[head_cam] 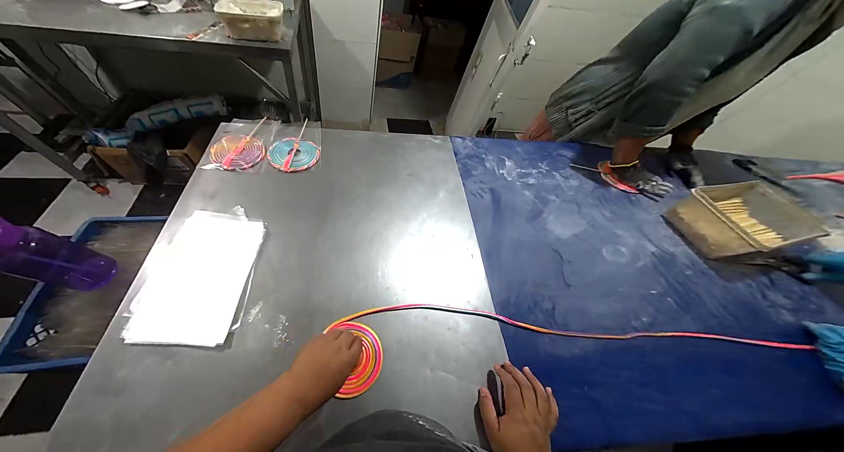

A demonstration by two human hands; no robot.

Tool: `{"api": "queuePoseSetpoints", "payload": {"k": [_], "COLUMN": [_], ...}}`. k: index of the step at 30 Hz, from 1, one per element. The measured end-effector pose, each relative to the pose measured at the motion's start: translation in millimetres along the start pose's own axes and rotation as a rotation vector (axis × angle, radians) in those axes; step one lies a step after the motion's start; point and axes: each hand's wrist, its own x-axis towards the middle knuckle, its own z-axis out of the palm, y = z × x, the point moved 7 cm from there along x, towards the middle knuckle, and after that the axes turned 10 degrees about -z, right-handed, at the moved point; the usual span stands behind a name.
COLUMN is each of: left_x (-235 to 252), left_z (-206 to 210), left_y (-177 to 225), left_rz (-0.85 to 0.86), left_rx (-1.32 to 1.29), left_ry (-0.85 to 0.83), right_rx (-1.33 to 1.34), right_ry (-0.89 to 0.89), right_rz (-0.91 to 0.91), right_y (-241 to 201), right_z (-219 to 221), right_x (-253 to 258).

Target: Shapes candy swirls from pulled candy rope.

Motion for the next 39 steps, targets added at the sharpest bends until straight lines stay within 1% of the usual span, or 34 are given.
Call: {"api": "queuePoseSetpoints", "payload": {"k": [1,3,5,7,9,12,14,15,17,23,25,28,29,31,33,35,36,38,39], "left_x": [1.4,4.7,10.8,14.2,18.3,24.3,24.7,24.7,25.0,34.1,33.7,25.1,22.9,23.5,29.9,41.1,46.7,54.8,57.6], "left_z": [-0.2,-6.1,-16.0,-27.8,-34.4,-25.5,-13.3,-8.8,-5.4,-11.1,-15.2,-12.2,-9.7,-5.9,-6.9,-11.2,-13.5,-19.5,-21.6], "left_y": [4.6,10.9,9.8,5.6,3.9,11.2,15.7,16.1,14.6,12.5,13.9,22.9,26.3,32.6,38.9,45.5,49.4,61.8,69.8], "left_rz": [-0.081,-0.247,-0.319,-0.333,-0.264,0.043,0.180,0.197,0.177,0.075,0.139,0.331,0.348,0.267,0.107,-0.035,-0.065,-0.017,0.055], "left_rx": [0.014,0.025,0.026,0.021,0.007,-0.083,-0.080,-0.064,-0.062,-0.013,0.006,-0.002,0.014,0.042,0.031,0.031,0.028,-0.007,-0.031], "left_ry": [-0.053,-0.229,-0.321,-0.329,-0.259,-0.089,-0.082,-0.090,-0.090,-0.178,-0.172,-0.135,-0.123,-0.121,-0.126,-0.187,-0.194,-0.140,-0.091], "right_rx": [0.001,0.001,0.001,0.005,0.015,0.032,0.035,0.038,0.052,0.044,0.042,0.036,0.034,0.033,0.037,0.039,0.037,0.042,0.041], "right_ry": [0.005,0.006,0.004,0.006,0.006,0.031,0.047,0.055,0.049,0.040,0.044,0.047,0.050,0.053,0.043,0.037,0.035,0.026,0.028], "right_rz": [-0.004,-0.005,-0.003,-0.001,0.008,-0.003,-0.007,-0.010,-0.010,0.002,0.005,0.008,0.009,0.008,0.010,0.013,0.014,0.018,0.017], "right_y": [0.6,0.6,0.0,-0.8,-0.8,0.4,0.0,-0.2,-0.8,-0.9,-1.0,-1.2,-1.2,-0.9,-0.3,-0.2,-0.3,0.3,0.4], "right_z": [0.7,0.5,0.0,-0.9,-1.8,-0.7,-0.7,-0.6,-0.7,0.8,1.2,1.7,1.9,2.8,4.0,3.3,2.6,2.7,2.2], "right_x": [1.0,0.6,1.9,2.6,1.4,-0.5,-1.2,-0.8,0.3,0.5,0.8,0.7,0.7,0.8,0.8,1.7,1.7,1.6,2.4]}}
